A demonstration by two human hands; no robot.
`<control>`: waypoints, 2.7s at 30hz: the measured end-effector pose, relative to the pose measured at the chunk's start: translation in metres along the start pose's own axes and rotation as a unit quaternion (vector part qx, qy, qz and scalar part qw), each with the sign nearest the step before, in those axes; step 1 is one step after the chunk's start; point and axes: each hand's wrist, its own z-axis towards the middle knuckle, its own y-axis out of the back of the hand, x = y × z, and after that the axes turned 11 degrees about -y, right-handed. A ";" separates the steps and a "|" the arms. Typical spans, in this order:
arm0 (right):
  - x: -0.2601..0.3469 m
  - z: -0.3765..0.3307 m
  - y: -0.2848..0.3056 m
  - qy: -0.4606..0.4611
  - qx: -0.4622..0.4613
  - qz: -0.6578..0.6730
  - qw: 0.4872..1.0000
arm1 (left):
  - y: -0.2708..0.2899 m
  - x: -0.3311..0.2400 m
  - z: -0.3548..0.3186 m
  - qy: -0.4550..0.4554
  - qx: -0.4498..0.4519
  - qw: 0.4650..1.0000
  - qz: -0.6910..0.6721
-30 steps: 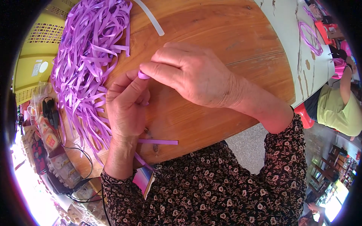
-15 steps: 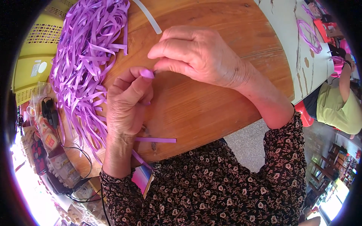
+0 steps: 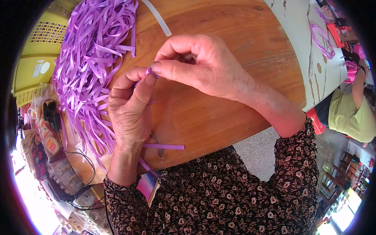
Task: The person ties knots in purple ribbons by hand, picking up one ribbon at a time from a pile, forming a loop, and pulling the end through to tighten it.
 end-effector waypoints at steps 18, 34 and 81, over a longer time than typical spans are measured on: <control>0.000 0.002 0.003 -0.076 0.031 0.088 0.993 | 0.003 0.006 0.000 -0.079 0.054 0.995 0.017; -0.007 0.004 -0.001 0.122 -0.113 -0.223 0.961 | -0.006 0.009 0.000 -0.066 -0.054 0.992 0.095; -0.001 -0.001 0.001 0.222 -0.033 -0.094 0.970 | 0.009 0.006 0.003 0.040 0.066 0.975 -0.208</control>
